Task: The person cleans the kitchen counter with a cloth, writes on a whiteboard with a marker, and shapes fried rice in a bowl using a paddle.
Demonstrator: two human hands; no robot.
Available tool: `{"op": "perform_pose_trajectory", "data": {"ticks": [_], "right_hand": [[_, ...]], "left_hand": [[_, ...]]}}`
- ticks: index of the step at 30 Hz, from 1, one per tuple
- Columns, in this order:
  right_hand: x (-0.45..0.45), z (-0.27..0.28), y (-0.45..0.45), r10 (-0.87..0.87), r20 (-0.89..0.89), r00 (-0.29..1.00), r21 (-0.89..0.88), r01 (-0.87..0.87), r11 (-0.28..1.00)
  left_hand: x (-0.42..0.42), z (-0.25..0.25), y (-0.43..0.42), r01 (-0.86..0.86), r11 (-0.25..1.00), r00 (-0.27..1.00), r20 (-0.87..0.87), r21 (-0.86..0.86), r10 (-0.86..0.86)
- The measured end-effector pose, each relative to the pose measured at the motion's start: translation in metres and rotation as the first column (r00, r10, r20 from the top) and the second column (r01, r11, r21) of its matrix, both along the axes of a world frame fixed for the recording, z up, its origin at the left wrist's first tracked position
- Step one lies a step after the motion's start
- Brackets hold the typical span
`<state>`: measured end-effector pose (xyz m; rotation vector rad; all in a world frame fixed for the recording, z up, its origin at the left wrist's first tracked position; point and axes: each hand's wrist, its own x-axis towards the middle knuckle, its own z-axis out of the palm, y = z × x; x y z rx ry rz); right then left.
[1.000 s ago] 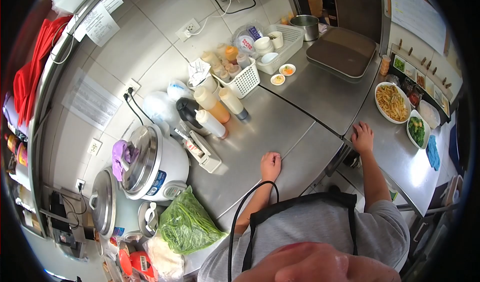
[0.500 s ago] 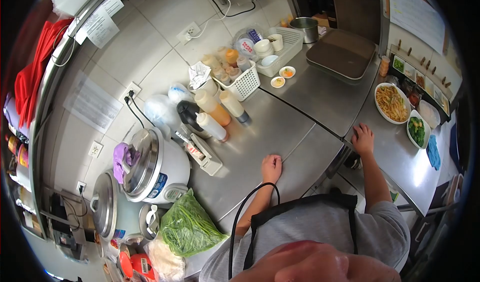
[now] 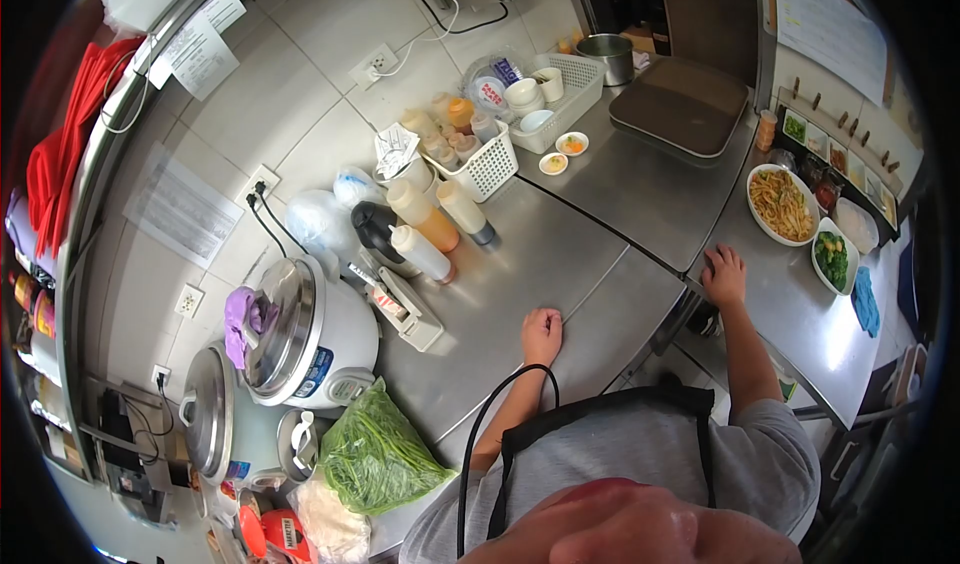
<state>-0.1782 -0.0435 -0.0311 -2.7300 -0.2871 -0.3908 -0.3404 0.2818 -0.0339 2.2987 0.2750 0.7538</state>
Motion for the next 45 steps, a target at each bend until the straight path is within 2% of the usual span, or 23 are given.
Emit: {"op": "perform_pose_trajectory", "data": {"ticks": [25, 45], "right_hand": [[-0.0008, -0.0009, 0.0014, 0.002, 0.005, 1.0, -0.03, -0.002, 1.0], [0.0035, -0.0037, 0.0005, 0.003, 0.007, 1.0, -0.008, -0.003, 1.0]], "left_hand": [[-0.0013, -0.0008, 0.0007, 0.001, 1.0, 1.0, -0.004, -0.001, -0.001], [0.0018, -0.001, -0.0006, 0.027, 0.997, 1.0, 0.012, -0.079, -0.026]]}}
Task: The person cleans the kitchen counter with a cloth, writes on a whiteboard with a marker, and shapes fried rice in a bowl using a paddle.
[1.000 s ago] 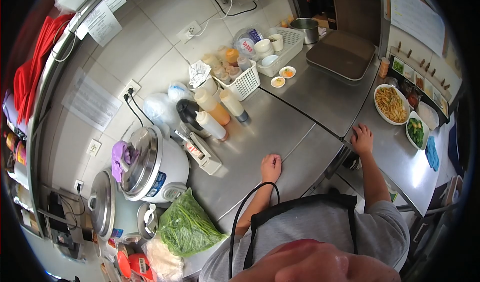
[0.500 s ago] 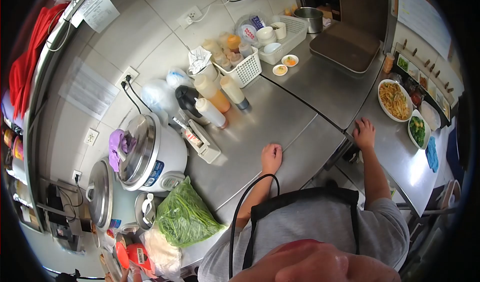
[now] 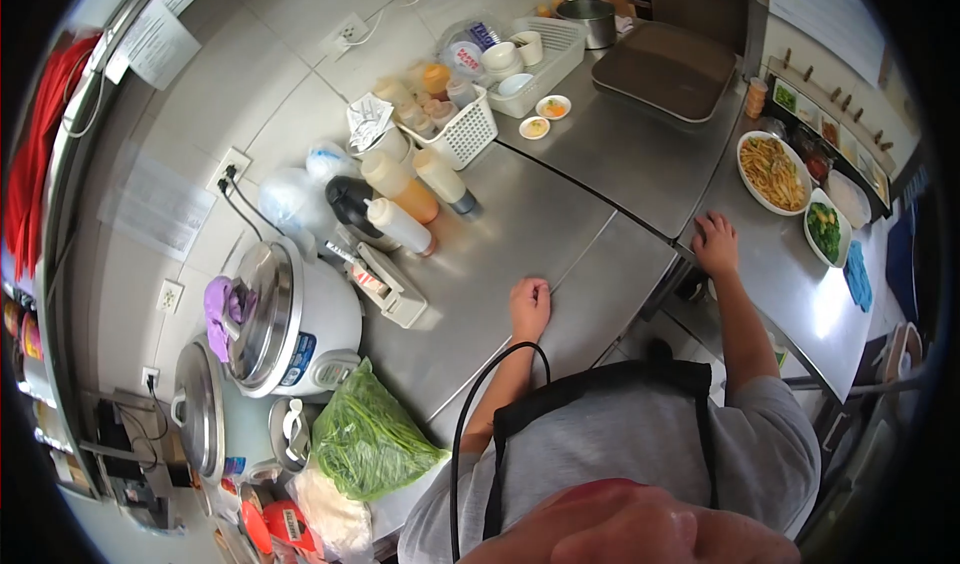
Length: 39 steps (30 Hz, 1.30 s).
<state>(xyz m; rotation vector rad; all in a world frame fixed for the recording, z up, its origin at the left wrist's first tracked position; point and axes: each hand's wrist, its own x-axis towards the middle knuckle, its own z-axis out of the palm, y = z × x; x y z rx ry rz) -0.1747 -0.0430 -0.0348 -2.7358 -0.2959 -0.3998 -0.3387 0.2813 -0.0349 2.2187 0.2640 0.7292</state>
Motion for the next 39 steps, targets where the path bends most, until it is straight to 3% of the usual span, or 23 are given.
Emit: {"op": "perform_pose_trajectory", "data": {"ticks": [7, 10, 12, 14, 31, 39], "right_hand": [[0.0, -0.003, 0.0, -0.012, 0.045, 0.999, -0.008, 0.013, 1.0], [0.001, -0.003, 0.0, 0.012, 0.031, 0.999, 0.012, -0.012, 1.0], [0.004, -0.012, -0.001, 0.004, 0.056, 0.998, 0.002, -0.004, 1.0], [0.002, -0.008, -0.003, 0.026, 0.061, 0.998, 0.014, -0.027, 1.0], [0.0, -0.013, -0.004, -0.001, 0.056, 0.998, 0.047, -0.001, 0.999], [0.001, -0.018, -0.01, 0.005, 0.094, 0.996, 0.095, -0.014, 0.995]], "left_hand": [[-0.002, 0.006, 0.0, -0.007, 0.996, 1.0, -0.024, 0.089, 0.009], [-0.006, 0.012, -0.004, 0.017, 1.0, 0.999, -0.036, -0.024, -0.018], [-0.002, -0.009, 0.002, 0.008, 1.0, 1.0, 0.023, 0.009, -0.009], [0.002, -0.03, 0.011, 0.009, 0.996, 0.999, -0.045, -0.089, -0.013], [0.002, -0.022, 0.006, 0.032, 0.997, 0.999, -0.036, 0.071, -0.03], [0.004, -0.028, 0.004, 0.065, 0.998, 0.996, -0.062, -0.015, -0.066]]}}
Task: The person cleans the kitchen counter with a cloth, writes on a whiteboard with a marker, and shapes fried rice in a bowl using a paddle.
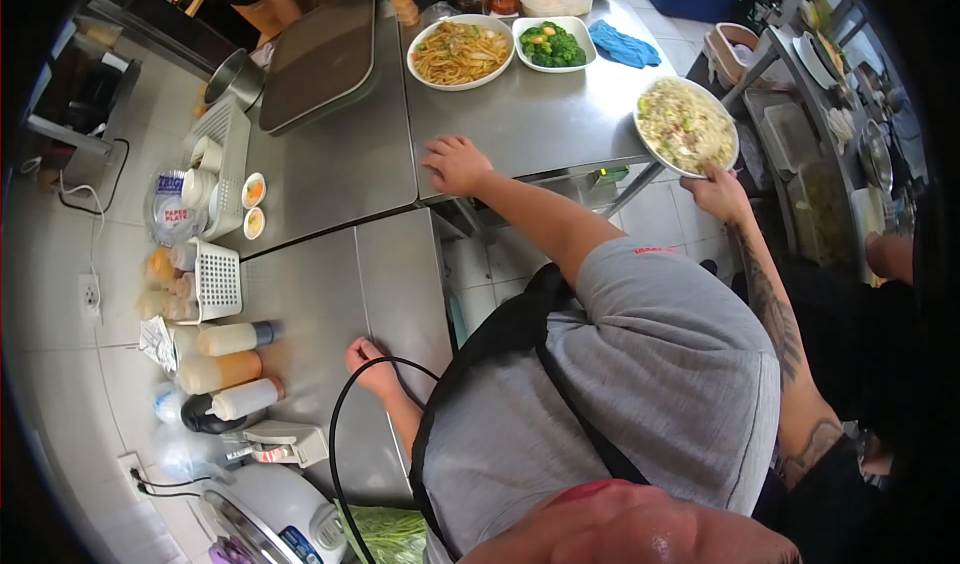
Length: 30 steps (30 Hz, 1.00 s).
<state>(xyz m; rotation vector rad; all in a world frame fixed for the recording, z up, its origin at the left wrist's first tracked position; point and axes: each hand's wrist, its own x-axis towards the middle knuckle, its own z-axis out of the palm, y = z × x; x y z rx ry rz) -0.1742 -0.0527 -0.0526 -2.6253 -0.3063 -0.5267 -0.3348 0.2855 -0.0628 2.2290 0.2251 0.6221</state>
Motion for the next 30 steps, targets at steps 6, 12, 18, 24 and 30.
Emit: {"op": "perform_pose_trajectory", "data": {"ticks": [6, 12, 18, 24, 30], "right_hand": [[-0.001, 0.0, 0.0, -0.002, -0.009, 1.0, 0.003, 0.002, 1.0], [0.001, -0.001, -0.002, 0.016, -0.041, 0.999, 0.045, -0.014, 0.999], [0.012, 0.06, -0.048, 0.469, -0.365, 0.805, 0.87, 0.116, 0.479], [-0.045, 0.127, -0.249, -0.086, -0.175, 0.981, 0.707, 0.186, 0.682], [-0.134, 0.034, -0.45, -0.598, -0.368, 0.712, 0.577, 0.679, 0.454]], "left_hand": [[0.0, -0.001, 0.005, 0.011, 0.998, 0.997, -0.076, 0.063, -0.006], [0.004, 0.0, -0.001, -0.02, 0.99, 1.0, -0.013, 0.136, 0.022], [0.007, 0.005, -0.006, -0.041, 0.972, 0.998, -0.042, 0.233, 0.052], [0.039, 0.011, -0.027, -0.146, 0.973, 0.988, -0.078, -0.18, 0.134], [0.126, 0.017, -0.138, 0.176, 0.849, 0.983, 0.043, -0.499, -0.179]]}}
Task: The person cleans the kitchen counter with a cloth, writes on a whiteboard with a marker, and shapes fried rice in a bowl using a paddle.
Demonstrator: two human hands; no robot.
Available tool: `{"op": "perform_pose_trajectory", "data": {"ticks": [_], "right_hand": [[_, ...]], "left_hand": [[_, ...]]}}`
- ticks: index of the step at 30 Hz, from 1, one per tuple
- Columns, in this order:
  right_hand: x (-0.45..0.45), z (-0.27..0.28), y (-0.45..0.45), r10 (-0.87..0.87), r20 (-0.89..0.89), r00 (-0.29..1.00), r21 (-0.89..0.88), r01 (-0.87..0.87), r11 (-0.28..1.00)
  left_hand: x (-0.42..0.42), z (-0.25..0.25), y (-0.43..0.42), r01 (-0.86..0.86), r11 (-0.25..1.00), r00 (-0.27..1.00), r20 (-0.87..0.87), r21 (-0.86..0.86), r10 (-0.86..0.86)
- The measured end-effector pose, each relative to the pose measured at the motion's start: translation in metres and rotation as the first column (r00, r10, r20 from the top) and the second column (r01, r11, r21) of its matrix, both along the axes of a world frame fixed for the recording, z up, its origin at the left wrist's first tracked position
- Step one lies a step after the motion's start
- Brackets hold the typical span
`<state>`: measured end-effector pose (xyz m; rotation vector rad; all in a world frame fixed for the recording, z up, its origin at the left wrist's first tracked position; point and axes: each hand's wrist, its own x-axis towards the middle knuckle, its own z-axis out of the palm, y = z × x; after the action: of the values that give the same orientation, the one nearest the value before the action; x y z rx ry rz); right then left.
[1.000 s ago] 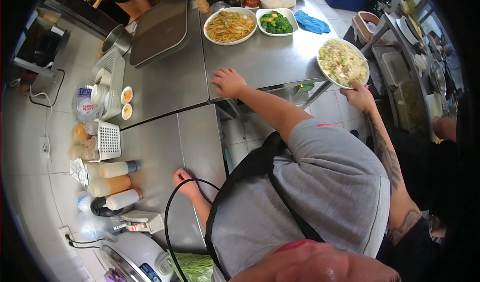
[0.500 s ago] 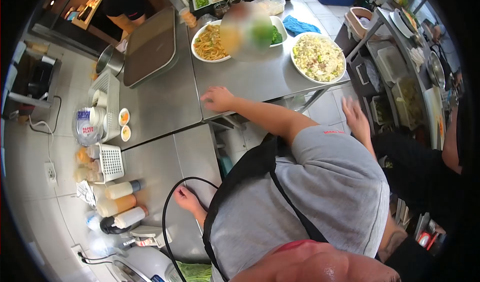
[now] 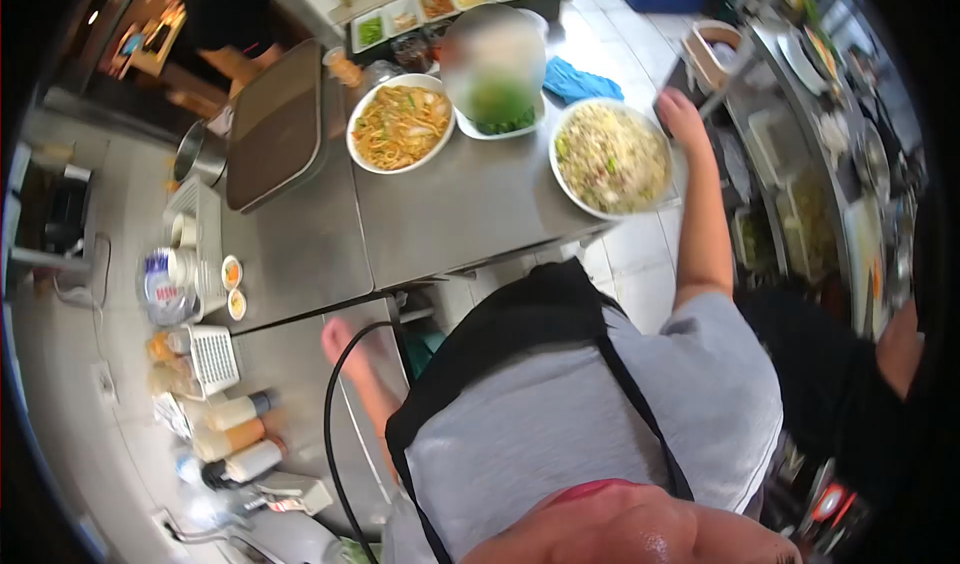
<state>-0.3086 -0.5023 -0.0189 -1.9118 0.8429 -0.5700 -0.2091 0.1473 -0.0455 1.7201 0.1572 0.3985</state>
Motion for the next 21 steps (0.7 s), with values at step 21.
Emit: {"op": "perform_pose_trajectory", "data": {"ticks": [21], "right_hand": [[0.0, 0.0, 0.116, 0.24, 0.158, 0.958, 0.806, -0.265, 0.529]], "left_hand": [[0.006, -0.03, -0.288, 0.835, 0.38, 0.28, -0.287, -0.398, -0.916]]}}
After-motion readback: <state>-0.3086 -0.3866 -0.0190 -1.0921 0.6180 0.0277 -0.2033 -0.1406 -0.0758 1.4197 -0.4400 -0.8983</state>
